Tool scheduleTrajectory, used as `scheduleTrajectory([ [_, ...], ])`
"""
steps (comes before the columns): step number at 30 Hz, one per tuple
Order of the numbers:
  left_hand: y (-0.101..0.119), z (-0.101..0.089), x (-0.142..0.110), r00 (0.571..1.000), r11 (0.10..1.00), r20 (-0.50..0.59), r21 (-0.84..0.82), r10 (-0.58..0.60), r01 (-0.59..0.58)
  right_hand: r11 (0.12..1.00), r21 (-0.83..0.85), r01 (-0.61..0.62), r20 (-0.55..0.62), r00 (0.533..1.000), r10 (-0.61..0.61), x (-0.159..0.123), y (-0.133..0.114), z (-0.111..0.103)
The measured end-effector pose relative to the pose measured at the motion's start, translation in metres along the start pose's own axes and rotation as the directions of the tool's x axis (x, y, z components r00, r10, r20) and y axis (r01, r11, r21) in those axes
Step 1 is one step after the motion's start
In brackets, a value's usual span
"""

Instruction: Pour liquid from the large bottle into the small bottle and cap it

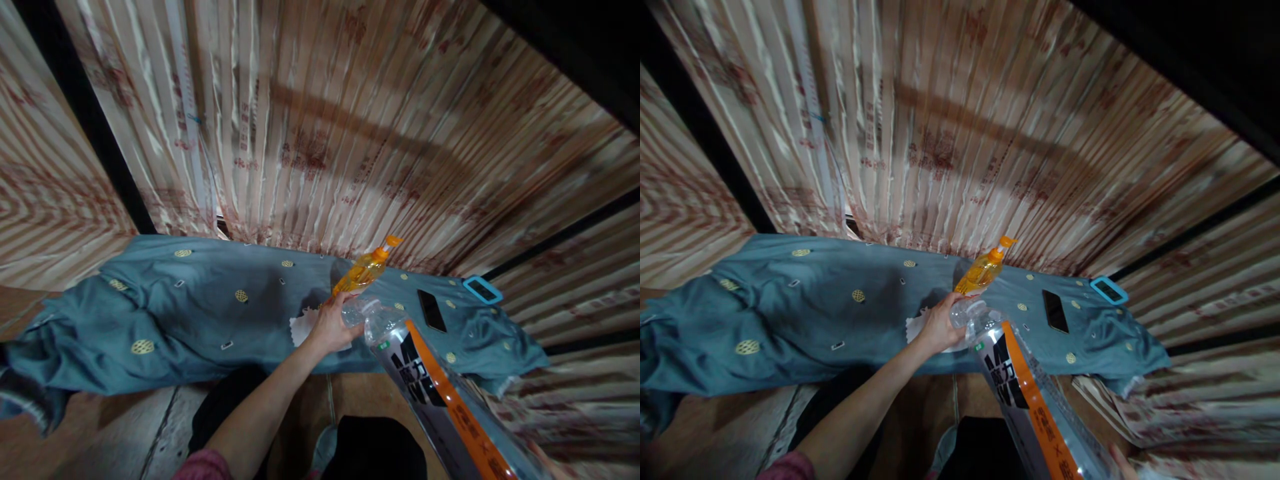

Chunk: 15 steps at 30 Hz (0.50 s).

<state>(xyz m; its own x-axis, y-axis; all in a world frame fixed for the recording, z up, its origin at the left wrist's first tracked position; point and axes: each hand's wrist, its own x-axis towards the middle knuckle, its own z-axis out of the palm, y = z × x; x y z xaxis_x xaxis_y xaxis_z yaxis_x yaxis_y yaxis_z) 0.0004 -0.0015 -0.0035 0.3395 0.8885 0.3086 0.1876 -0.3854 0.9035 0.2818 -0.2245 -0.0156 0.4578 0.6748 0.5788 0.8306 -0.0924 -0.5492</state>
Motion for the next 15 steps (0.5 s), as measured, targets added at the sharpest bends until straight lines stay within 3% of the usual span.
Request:
scheduleTrajectory([
  [9,-0.002,0.001,0.000,1.000,1.000,-0.011,-0.001,0.021,-0.021,0.999,0.002,-0.043,0.064,0.997,0.042,0.032,0.007,-0.025],
  [12,0.000,0.000,0.000,0.999,0.999,-0.018,-0.005,0.037,-0.037,0.999,-0.005,-0.054,0.066,0.996,0.054,0.025,0.005,-0.023],
  [15,0.000,-0.001,0.000,0.999,0.999,-0.015,-0.011,0.048,-0.049,0.999,0.001,-0.046,0.026,0.999,0.046,-0.003,0.002,-0.009],
])
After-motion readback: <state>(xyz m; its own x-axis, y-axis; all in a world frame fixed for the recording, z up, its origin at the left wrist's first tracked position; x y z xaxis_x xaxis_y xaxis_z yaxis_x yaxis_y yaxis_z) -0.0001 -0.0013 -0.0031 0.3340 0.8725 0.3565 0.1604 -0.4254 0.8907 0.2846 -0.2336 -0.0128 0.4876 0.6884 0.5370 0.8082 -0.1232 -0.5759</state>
